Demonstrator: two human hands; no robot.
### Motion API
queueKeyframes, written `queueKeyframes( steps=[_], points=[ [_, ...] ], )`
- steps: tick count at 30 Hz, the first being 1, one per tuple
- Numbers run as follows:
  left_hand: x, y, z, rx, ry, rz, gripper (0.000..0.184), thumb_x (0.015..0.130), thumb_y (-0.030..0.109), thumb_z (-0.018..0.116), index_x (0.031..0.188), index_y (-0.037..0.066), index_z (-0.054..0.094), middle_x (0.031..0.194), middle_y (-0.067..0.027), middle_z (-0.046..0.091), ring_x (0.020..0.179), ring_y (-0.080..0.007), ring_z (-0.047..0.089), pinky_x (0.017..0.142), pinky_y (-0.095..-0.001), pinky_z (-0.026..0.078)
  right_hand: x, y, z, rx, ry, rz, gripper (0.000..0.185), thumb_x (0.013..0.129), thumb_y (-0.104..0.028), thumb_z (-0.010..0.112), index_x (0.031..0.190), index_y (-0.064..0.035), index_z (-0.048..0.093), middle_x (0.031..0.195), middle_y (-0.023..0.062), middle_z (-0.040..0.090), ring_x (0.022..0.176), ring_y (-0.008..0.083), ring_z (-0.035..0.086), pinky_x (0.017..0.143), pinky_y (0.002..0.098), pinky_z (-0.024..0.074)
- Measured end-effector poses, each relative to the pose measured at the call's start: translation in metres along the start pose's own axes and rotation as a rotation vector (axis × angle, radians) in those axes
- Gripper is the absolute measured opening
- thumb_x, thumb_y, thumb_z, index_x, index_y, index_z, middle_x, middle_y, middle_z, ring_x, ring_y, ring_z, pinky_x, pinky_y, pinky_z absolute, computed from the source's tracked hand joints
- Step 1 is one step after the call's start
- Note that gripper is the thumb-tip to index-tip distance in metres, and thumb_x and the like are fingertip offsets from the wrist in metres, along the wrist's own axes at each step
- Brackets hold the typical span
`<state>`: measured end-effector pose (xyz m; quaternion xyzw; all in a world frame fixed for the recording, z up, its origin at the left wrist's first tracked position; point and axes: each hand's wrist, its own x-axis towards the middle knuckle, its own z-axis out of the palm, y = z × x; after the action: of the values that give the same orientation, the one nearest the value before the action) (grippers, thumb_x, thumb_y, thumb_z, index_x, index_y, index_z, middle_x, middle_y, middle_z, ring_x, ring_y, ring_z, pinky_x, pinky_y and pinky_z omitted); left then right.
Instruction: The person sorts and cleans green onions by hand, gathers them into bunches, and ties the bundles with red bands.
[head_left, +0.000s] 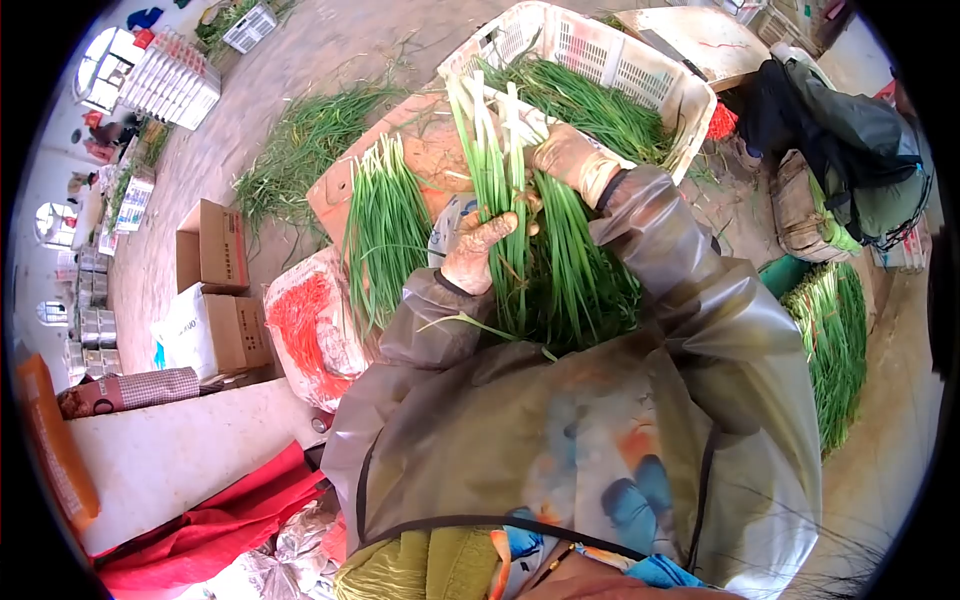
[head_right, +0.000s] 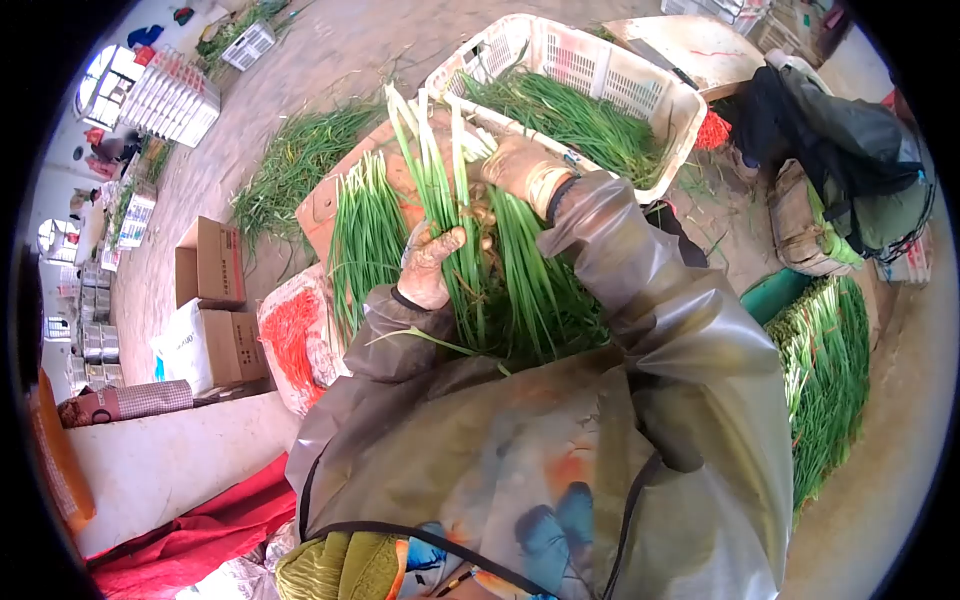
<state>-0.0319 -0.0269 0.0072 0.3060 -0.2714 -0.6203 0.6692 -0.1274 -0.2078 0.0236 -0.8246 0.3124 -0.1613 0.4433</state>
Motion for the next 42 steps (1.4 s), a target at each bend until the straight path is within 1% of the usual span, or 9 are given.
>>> queueKeyframes(
  steps=[2,6,11,14,16,22,29,30,42],
  points=[
    [0.002,-0.003,-0.002,0.039,0.025,0.038,0.031,0.078,0.013,0.065,0.106,0.002,0.057,0.1,-0.0083,0.062,0.081,-0.0149,0.059,0.073,-0.029,0.048,-0.009,-0.006,-0.014,0.277,0.004,0.099,0.046,0.07,-0.032,0.07,0.1,0.0012,0.059,0.09,0.0116,0.065,0.084,0.0209,0.06,0.076,0.03,0.047],
    [0.001,-0.004,-0.005,0.081,0.225,0.046,0.03,0.078,0.012,0.064,0.105,0.001,0.057,0.095,-0.0087,0.063,0.077,-0.0158,0.058,0.068,-0.0301,0.048,-0.021,-0.01,-0.043,0.642,0.254,0.102,0.019,0.08,-0.012,0.063,0.097,-0.0031,0.064,0.083,0.0028,0.064,0.067,0.0095,0.057,0.061,0.0205,0.0468],
    [0.005,-0.01,0.01,0.207,0.171,0.049,0.025,0.081,0.01,0.06,0.105,0.003,0.058,0.09,-0.004,0.061,0.079,-0.0138,0.057,0.068,-0.0276,0.046,-0.027,-0.051,-0.038,0.236,0.019,-0.018,0.025,0.078,-0.024,0.067,0.091,-0.0025,0.067,0.076,0.0066,0.066,0.074,0.0131,0.059,0.074,0.0259,0.0465],
    [0.005,-0.009,0.013,0.199,0.172,0.131,0.027,0.082,0.01,0.059,0.107,0.003,0.056,0.094,-0.0041,0.06,0.084,-0.0151,0.056,0.072,-0.0299,0.047,-0.019,-0.04,-0.043,0.613,0.119,-0.031,0.019,0.078,-0.021,0.067,0.089,-0.0046,0.068,0.071,0.0035,0.064,0.064,0.0098,0.058,0.059,0.0231,0.0462],
    [-0.001,0.0,0.011,-0.134,0.221,0.161,0.028,0.082,0.011,0.059,0.109,0.004,0.053,0.1,-0.0059,0.059,0.088,-0.0186,0.057,0.075,-0.0335,0.049,-0.03,-0.051,-0.064,0.754,0.104,0.123,0.024,0.079,-0.019,0.066,0.096,-0.0031,0.067,0.072,0.0,0.062,0.057,0.0055,0.054,0.05,0.0201,0.0437],
    [-0.005,-0.006,-0.028,-0.173,0.137,0.111,0.022,0.079,0.016,0.065,0.097,0.004,0.057,0.106,-0.0141,0.059,0.09,-0.0201,0.058,0.075,-0.0328,0.049,-0.041,-0.056,-0.101,0.612,0.114,-0.02,0.025,0.08,-0.019,0.064,0.096,0.0006,0.066,0.086,0.0032,0.064,0.074,0.0084,0.057,0.068,0.0214,0.0454],
    [0.014,-0.01,-0.01,0.024,0.082,0.219,0.038,0.078,0.02,0.067,0.11,0.004,0.054,0.096,-0.0089,0.062,0.078,-0.015,0.056,0.068,-0.0277,0.044,-0.034,-0.06,-0.078,0.405,0.0,-0.018,0.024,0.078,-0.017,0.067,0.096,0.0,0.066,0.079,0.0031,0.065,0.067,0.008,0.055,0.059,0.0215,0.0445],
    [0.019,-0.006,-0.006,0.045,0.098,0.219,0.04,0.078,0.015,0.066,0.113,0.003,0.053,0.086,-0.0051,0.061,0.072,-0.0122,0.055,0.065,-0.0246,0.044,-0.037,-0.067,-0.072,0.415,0.0,-0.033,0.025,0.07,-0.019,0.074,0.084,-0.001,0.065,0.068,0.0039,0.062,0.058,0.0112,0.056,0.054,0.0264,0.0448],
    [0.039,0.002,0.026,0.409,0.257,0.116,0.018,0.072,0.01,0.071,0.086,0.001,0.062,0.067,-0.0003,0.059,0.049,-0.0064,0.044,0.045,-0.0199,0.033,-0.033,-0.063,-0.063,0.337,-0.056,0.002,0.033,0.069,-0.022,0.075,0.089,0.0017,0.063,0.074,0.0063,0.065,0.065,0.0125,0.058,0.059,0.0254,0.0453]
  ],
)
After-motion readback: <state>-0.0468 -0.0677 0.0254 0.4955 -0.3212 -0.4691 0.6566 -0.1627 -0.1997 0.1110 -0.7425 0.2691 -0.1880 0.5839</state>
